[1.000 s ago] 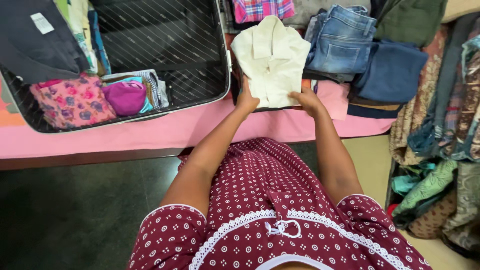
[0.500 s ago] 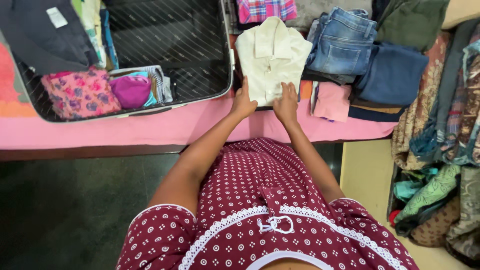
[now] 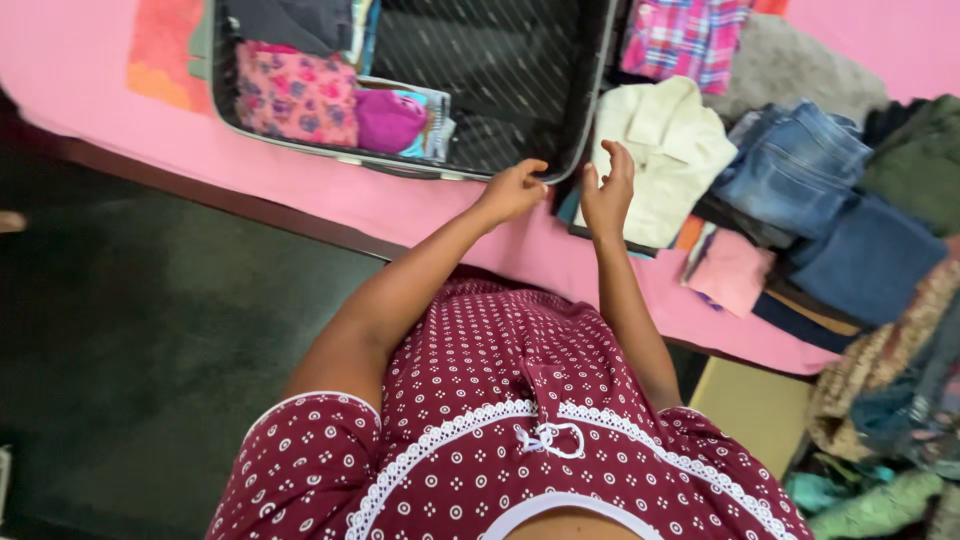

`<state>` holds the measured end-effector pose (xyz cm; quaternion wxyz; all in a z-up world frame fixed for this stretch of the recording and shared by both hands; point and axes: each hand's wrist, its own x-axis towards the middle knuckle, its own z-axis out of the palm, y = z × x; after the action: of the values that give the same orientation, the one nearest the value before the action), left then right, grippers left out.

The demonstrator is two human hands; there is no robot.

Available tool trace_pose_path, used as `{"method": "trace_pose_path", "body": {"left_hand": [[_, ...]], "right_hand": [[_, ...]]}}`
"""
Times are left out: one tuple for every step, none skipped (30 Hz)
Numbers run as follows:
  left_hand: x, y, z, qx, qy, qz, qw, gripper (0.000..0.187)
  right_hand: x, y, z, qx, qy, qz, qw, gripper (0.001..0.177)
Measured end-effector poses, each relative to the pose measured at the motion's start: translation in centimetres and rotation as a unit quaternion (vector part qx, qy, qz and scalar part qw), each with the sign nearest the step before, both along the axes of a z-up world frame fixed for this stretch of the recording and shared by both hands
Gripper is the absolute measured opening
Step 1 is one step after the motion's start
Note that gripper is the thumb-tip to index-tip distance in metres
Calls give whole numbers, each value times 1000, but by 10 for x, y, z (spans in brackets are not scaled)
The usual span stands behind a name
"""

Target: The person unpacks a suitcase by removing folded clothes one by one and placing them on the bed. The person handles various shirts and pants, stacking them neatly on the bed surface next to the suitcase.

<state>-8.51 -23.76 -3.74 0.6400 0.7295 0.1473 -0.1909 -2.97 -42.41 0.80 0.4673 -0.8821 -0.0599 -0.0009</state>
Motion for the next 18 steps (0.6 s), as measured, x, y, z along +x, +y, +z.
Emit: {"method": "trace_pose_path", "body": {"left_hand": [[-1, 13, 1, 2, -2, 15, 1000, 53], [0, 27, 0, 5, -3, 30, 1000, 51], [-1, 36, -1, 4, -3, 36, 999, 50], [-2, 45, -2, -1, 11, 38, 999, 49], [-4, 56, -1, -6, 26, 33, 999, 48], [-9, 66, 1, -10, 42, 28, 999, 47], [-6, 73, 4, -9, 39, 12, 999, 46], [-3, 81, 7, -9, 37, -4, 999, 46], [-1, 83, 10, -11, 36, -19, 999, 45], [4, 81, 12, -28, 34, -25, 999, 45], [14, 82, 15, -42, 31, -31, 998, 44], [25, 80, 18, -56, 29, -37, 997, 43], [32, 77, 21, -68, 28, -48, 996, 44], [39, 73, 22, -81, 27, -59, 995, 44], [48, 69, 22, -90, 25, -73, 993, 44], [58, 63, 21, -90, 21, -89, 992, 44], [65, 58, 18, -88, 19, -107, 990, 44], [71, 51, 13, -86, 18, -125, 988, 44]], "right_hand": [[-3, 13, 6, 12, 6, -2, 1000, 41], [-2, 26, 7, 21, 1, 9, 1000, 40], [-2, 36, 6, 26, -1, 10, 1000, 39], [-1, 44, 2, 31, -4, 12, 999, 37], [-5, 52, -2, 21, -39, 11, 999, 37], [-9, 61, -6, 10, -74, 10, 997, 37], [-10, 61, -6, -8, -116, 8, 993, 36], [-14, 64, -4, 11, -96, -12, 995, 35], [-21, 72, -3, 27, -75, -31, 996, 34], [-26, 76, 1, 45, -56, -50, 996, 33], [-26, 77, 7, 39, -50, -64, 996, 33], [-26, 77, 13, 33, -44, -78, 995, 33], [-28, 77, 18, 29, -37, -93, 995, 32], [-28, 74, 23, 9, -60, -100, 993, 33], [-27, 71, 28, -10, -84, -110, 990, 34], [-27, 66, 32, -30, -107, -120, 987, 34], [-31, 60, 37, -34, -82, -141, 986, 33], [-35, 51, 41, -37, -57, -163, 984, 31]]}}
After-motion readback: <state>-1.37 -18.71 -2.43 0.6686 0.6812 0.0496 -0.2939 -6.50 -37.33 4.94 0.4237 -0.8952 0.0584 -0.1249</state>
